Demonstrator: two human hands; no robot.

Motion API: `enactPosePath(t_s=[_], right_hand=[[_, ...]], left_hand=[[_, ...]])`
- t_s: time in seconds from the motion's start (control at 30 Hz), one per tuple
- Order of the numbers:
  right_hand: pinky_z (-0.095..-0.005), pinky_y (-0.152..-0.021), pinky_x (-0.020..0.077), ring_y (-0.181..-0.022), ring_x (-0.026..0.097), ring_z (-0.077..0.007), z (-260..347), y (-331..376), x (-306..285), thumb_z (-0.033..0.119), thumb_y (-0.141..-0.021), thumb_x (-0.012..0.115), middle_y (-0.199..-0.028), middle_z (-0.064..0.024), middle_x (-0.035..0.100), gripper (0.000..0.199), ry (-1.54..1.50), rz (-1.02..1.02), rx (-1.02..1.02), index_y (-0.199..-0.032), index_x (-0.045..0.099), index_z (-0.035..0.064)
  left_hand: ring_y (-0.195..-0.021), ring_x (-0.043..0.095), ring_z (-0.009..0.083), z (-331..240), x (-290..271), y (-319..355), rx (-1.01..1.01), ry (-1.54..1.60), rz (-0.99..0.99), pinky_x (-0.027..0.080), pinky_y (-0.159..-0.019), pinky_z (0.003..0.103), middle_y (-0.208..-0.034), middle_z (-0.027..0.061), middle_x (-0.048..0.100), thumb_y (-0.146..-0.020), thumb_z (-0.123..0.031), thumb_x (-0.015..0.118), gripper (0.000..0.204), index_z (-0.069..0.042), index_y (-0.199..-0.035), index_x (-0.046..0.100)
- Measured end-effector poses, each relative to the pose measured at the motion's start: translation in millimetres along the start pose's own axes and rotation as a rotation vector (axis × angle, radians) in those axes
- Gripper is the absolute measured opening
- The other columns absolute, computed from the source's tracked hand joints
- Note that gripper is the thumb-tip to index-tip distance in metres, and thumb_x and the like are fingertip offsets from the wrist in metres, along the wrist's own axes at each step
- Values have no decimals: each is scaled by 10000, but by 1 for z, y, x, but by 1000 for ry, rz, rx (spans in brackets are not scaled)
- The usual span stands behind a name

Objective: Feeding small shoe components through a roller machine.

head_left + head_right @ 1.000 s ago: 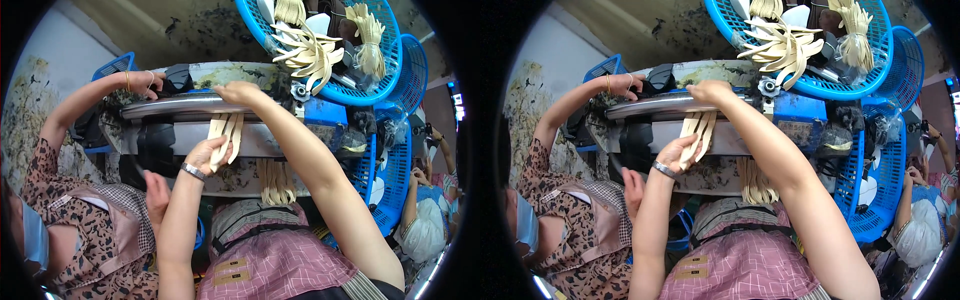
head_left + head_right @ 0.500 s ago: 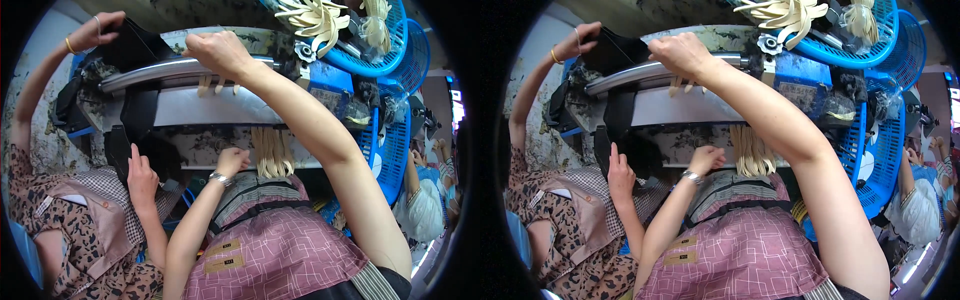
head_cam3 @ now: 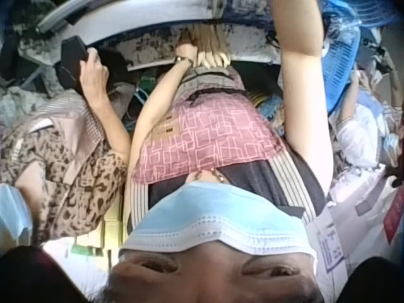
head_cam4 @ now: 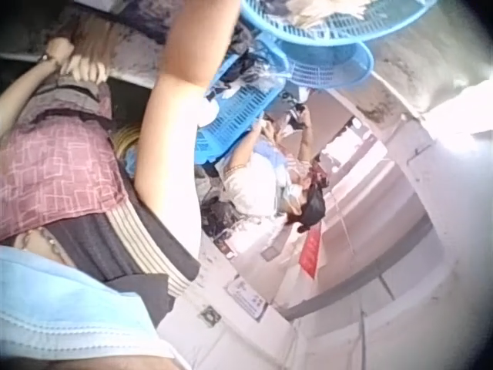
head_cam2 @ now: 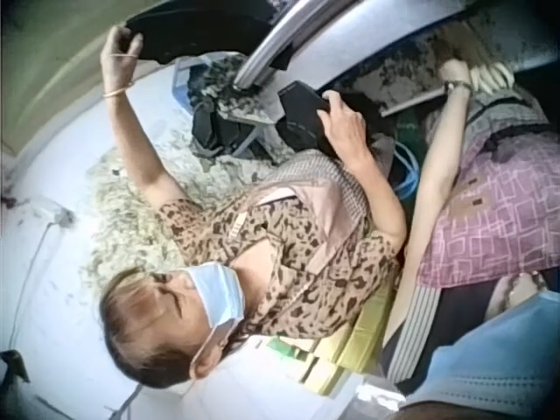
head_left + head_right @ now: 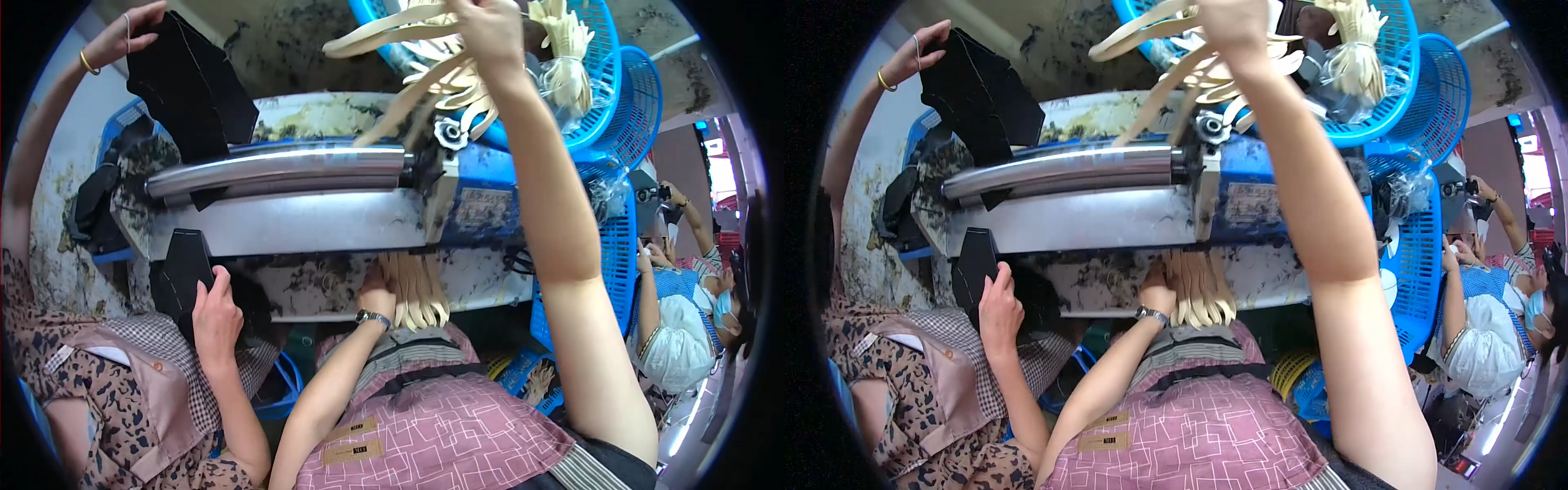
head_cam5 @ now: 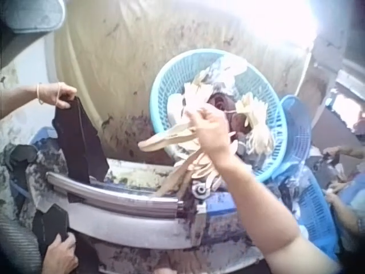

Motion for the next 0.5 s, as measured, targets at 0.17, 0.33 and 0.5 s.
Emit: enactPosePath(t_s=[0.17,0.33,0.5], right_hand=[[-278,-585,417,-607,542,-154,-86,-22,-65,236,-806,556,-662,-57,571,202,399,177,589,-891,582,54],[-363,-863,365,-1015,479,-337,-2,22,-83,208,-754,570,-1036,-214,535,363,844,-247,-201,-1045,517,-2],[-289,-460,428,-498,529,-218,87,170,-7,243,-709,656,-566,-83,518,193,139,821,-154,-702,575,68]], left_hand=[[-728,603,266,26,-6,-2,-205,402,202,451,-647,347,-791,130,625,-700,-130,594,206,-52,-890,596],[-625,538,102,23,-56,24,-314,697,479,433,-582,234,-702,48,585,-729,-73,616,177,26,-861,551],[-748,523,77,-28,-131,57,-179,881,615,436,-663,210,-847,43,556,-771,-26,582,200,12,-938,480]])
Point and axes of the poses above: each hand's wrist, its own y-axis away from the middle knuckle, its own x-axis out of the palm, z = x × y, the point moved 5 cm from there along -y, towards the middle knuckle
